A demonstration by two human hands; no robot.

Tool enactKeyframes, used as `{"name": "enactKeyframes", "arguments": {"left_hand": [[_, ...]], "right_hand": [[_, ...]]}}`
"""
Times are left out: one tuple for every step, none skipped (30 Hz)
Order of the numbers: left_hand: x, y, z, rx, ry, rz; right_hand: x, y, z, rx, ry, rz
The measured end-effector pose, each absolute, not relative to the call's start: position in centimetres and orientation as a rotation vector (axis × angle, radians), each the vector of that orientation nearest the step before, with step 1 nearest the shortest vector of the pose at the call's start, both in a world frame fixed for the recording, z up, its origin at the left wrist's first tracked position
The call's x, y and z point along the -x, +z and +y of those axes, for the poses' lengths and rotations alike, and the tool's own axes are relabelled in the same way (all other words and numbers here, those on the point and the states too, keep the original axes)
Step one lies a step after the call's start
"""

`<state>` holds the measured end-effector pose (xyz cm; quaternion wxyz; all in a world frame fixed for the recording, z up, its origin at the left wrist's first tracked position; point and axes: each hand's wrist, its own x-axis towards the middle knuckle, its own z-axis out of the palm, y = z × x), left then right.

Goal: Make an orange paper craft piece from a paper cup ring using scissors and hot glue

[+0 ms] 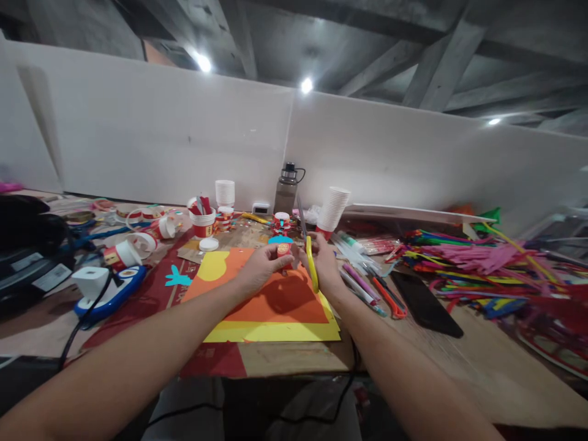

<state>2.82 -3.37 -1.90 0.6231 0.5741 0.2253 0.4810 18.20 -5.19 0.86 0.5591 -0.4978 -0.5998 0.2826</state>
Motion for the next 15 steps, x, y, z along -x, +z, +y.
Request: {"name": "enactKeyframes", "arguments": {"left_hand": [[-2.8,-1.8,-3.5,-1.322,1.107,0.519],[-2.9,-1.8,-3.6,-1.321,1.110,0.519],[-2.9,-1.7,-3.7,-1.314,1.112,0.515],[-2.9,-1.6,-3.8,-1.301,1.108,0.505],[-2.9,-1.5,-3.9,-1.280,1.100,0.490],[-2.9,-1.4,-3.9,-1.248,1.096,0.475],[-2.9,-1.4,-4.0,-1.208,1.101,0.464],[-2.8,-1.3,-3.9,-1.164,1.120,0.463],[-2.8,-1.4,-3.8,-1.126,1.154,0.475],[-2.7,-1.4,-3.6,-1.101,1.196,0.502],[-2.6,-1.5,-3.4,-1.093,1.240,0.546],[-2.5,-1.6,-3.1,-1.102,1.275,0.597],[-2.4,-1.7,-2.9,-1.125,1.295,0.646],[-2.3,-1.8,-2.6,-1.162,1.297,0.682],[-2.3,-1.9,-2.4,-1.208,1.286,0.699]], "right_hand": [[-18.3,0.8,-5.1,1.190,0.652,-1.412],[-18.4,0.7,-4.9,1.204,0.636,-1.408],[-18.5,0.6,-4.8,1.216,0.625,-1.404],[-18.6,0.6,-4.7,1.227,0.623,-1.399],[-18.6,0.5,-4.7,1.237,0.631,-1.390],[-18.7,0.3,-4.6,1.244,0.651,-1.377],[-18.7,0.2,-4.6,1.245,0.682,-1.360],[-18.6,0.2,-4.7,1.241,0.717,-1.338],[-18.5,0.1,-4.7,1.231,0.752,-1.311],[-18.5,0.0,-4.8,1.215,0.786,-1.285],[-18.4,-0.1,-4.8,1.197,0.817,-1.263],[-18.3,-0.1,-4.9,1.183,0.840,-1.249],[-18.2,-0.1,-5.0,1.176,0.855,-1.247],[-18.0,-0.1,-5.0,1.176,0.862,-1.253],[-17.9,-0.2,-5.1,1.179,0.862,-1.264]]}}
